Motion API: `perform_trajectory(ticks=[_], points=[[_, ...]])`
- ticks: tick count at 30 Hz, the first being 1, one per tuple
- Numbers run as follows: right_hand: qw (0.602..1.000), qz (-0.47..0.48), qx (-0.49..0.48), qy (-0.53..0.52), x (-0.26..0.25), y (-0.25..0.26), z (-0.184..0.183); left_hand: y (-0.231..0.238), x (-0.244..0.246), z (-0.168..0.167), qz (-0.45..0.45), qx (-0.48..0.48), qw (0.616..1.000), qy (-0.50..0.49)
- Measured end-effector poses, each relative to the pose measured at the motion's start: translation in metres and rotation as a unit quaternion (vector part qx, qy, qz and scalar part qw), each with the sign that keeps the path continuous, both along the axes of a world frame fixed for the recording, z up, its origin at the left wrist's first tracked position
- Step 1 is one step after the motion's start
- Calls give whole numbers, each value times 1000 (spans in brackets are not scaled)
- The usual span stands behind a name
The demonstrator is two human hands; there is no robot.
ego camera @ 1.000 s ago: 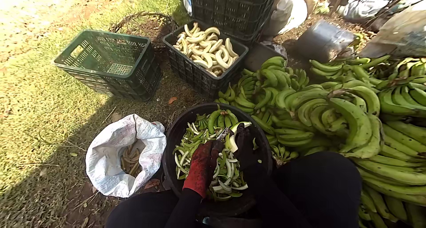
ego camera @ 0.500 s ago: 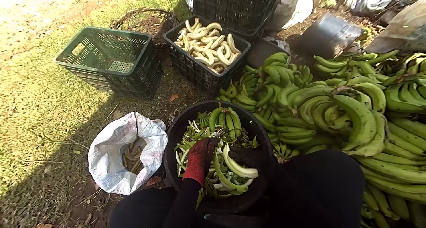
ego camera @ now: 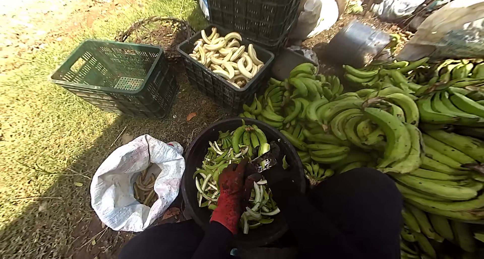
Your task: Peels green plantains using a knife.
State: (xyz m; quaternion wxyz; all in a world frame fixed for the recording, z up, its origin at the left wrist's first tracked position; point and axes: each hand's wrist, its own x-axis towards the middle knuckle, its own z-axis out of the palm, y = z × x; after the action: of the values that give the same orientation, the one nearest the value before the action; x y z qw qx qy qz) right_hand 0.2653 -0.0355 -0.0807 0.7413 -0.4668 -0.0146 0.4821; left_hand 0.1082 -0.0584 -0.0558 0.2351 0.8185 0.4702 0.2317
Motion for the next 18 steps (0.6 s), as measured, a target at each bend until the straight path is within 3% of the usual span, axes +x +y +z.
perform_trajectory(ticks=[3,5,8,10,12,13,15,18], points=[[986,3,-11,-166,-12,-10,3,10,-3,7,13,-67,998,9],[966,88,-1,-242,-14,-21,10,22,-9,9,4,-134,991,14],[908,302,3,-291,-5,-35,2,36,-21,-1,-4,-202,979,8],[843,422,-40,-331,1,-39,5,41,-25,-9,-6,-247,969,14],[777,509,-69,-363,6,-42,10,41,-26,-9,8,-289,956,46],[770,529,-73,-350,7,-45,11,41,-24,-10,21,-295,953,67],[821,504,-75,-259,9,-51,3,38,-20,-10,43,-288,952,92],[928,363,-71,-40,19,-55,-7,30,-16,-3,13,-245,967,65]])
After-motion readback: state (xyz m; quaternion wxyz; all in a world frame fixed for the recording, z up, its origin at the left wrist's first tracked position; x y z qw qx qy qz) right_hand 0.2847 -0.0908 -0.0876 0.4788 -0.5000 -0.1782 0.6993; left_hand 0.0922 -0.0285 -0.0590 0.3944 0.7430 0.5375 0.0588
